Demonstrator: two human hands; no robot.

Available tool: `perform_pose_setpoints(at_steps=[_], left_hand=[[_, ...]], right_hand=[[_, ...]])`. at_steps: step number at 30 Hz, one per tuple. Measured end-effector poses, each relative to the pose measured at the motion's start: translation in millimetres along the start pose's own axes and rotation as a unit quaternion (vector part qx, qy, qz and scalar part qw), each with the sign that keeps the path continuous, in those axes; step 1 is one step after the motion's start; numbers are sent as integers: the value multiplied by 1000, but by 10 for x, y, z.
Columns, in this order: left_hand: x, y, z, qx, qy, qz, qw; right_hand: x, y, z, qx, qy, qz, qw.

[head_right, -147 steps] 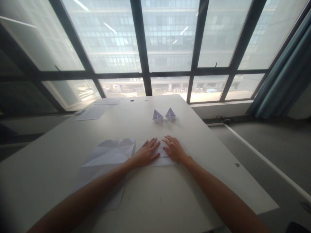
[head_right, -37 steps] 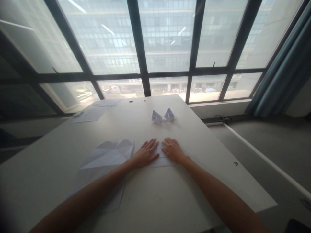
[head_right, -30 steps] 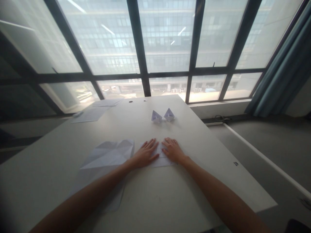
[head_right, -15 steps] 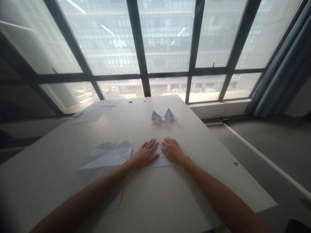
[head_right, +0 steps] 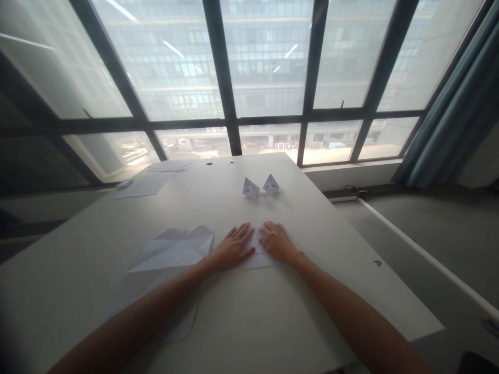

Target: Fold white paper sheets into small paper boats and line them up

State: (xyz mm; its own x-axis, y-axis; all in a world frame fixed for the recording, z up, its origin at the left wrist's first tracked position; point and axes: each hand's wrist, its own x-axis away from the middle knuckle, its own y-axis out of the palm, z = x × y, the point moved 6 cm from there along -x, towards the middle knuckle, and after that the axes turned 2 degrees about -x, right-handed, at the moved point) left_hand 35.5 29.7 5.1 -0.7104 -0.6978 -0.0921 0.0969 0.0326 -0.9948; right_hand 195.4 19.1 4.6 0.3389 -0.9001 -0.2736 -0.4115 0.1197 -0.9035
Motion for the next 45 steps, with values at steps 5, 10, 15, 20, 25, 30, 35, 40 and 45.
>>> perform_pose_setpoints(at_steps=[5,10,15,20,25,30,35,40,45], left_hand=[[4,-5,6,-1,1,3,1000],[8,-11,10,-1,1,1,1000],[3,-3,2,1,2,2,1000],[4,1,0,2,1,0,1000],[7,-6,2,6,1,1,1000],[7,-3,-1,10,1,1,1000],[6,3,0,8,0,1,1000],[7,-3,5,6,1,-1,1000],[7,-7,6,7,-1,-5,1000]], right_hand=[[-1,4,2,4,-4,4,1000],[2,-5,-5,7,-3,3,1000],[1,-9,-6,6,-2,3,1000],[2,-8,-6,2,-1,1,1000],[4,-11,-13,1,-2,-1,1000],[3,-7,-7,3,-1,-2,1000],[1,4,1,0,2,-6,1000],[2,7,4,-1,3,-9,1000],[10,-13,-11,-1,-1,-2,1000]])
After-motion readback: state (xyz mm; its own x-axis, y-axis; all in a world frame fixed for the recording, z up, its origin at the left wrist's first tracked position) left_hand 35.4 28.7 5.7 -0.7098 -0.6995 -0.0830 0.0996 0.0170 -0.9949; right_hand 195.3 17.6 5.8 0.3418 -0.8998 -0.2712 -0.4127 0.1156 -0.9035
